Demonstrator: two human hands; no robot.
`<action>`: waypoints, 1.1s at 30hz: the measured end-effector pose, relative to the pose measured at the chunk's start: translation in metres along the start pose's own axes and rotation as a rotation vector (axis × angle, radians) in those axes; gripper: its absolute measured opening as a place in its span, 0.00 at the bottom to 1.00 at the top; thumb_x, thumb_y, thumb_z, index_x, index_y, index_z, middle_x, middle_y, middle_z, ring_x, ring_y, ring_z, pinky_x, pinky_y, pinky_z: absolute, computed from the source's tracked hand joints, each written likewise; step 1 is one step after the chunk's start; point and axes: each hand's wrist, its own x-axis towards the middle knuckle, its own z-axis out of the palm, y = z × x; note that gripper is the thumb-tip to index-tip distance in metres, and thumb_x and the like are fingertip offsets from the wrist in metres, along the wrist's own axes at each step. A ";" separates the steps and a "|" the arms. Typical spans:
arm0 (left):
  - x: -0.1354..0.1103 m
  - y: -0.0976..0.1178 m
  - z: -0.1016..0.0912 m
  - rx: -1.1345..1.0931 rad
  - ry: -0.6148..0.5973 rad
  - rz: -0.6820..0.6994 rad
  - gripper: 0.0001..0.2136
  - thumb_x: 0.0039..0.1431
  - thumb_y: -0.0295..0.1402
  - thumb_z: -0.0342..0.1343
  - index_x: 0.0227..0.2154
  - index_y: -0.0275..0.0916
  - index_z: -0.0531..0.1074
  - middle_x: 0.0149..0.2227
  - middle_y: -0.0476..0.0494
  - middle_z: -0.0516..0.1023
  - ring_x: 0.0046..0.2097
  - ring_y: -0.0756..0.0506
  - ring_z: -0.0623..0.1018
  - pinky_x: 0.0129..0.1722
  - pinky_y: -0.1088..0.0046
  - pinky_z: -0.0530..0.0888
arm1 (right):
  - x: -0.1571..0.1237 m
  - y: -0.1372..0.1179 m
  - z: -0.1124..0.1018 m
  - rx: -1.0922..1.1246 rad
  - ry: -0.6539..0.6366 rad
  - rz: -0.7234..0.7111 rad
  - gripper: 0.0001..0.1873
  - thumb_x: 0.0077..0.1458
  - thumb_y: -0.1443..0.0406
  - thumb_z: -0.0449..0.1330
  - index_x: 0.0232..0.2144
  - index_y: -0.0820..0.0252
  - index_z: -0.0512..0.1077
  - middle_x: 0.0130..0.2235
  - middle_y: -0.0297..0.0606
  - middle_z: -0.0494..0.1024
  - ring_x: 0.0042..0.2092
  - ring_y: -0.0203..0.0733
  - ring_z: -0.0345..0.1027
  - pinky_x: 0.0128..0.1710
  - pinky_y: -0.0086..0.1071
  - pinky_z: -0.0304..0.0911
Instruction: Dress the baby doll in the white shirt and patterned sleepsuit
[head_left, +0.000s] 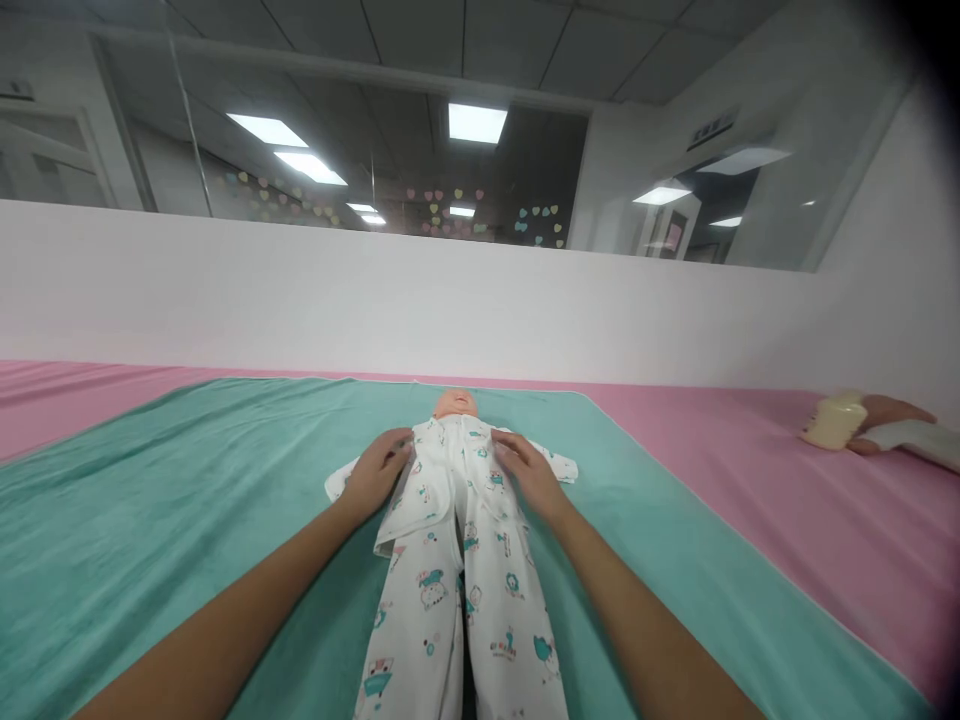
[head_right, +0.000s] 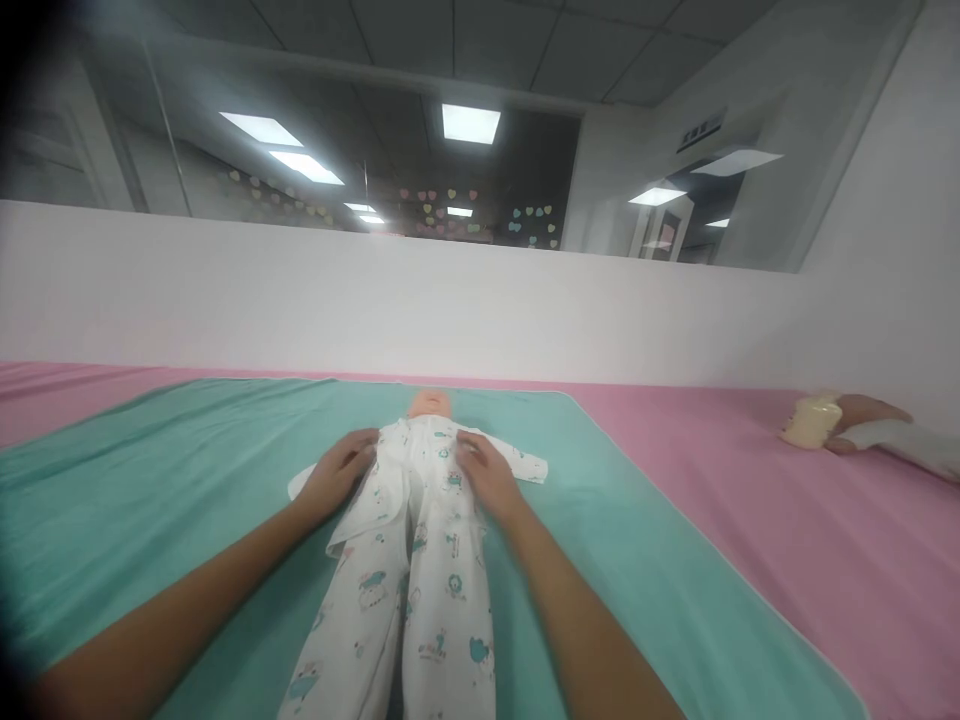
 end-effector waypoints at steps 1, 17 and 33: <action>-0.002 0.000 0.005 0.031 -0.015 0.047 0.20 0.58 0.44 0.43 0.50 0.41 0.66 0.55 0.45 0.66 0.56 0.43 0.65 0.57 0.64 0.60 | -0.002 -0.002 0.007 -0.075 -0.057 -0.045 0.23 0.54 0.52 0.52 0.50 0.51 0.65 0.59 0.36 0.61 0.60 0.45 0.52 0.59 0.43 0.48; -0.018 0.019 0.034 0.146 0.007 0.397 0.17 0.64 0.36 0.39 0.53 0.44 0.63 0.57 0.43 0.62 0.58 0.44 0.61 0.57 0.59 0.61 | 0.052 -0.041 0.051 -0.586 -0.110 -0.011 0.22 0.58 0.53 0.43 0.30 0.57 0.72 0.32 0.35 0.76 0.34 0.38 0.68 0.35 0.31 0.59; -0.017 0.017 0.032 0.153 0.179 0.524 0.08 0.61 0.29 0.43 0.41 0.39 0.64 0.43 0.40 0.68 0.47 0.44 0.66 0.49 0.61 0.65 | 0.103 -0.015 0.090 -0.427 0.141 0.124 0.06 0.46 0.63 0.49 0.21 0.58 0.60 0.26 0.32 0.69 0.30 0.36 0.61 0.28 0.29 0.51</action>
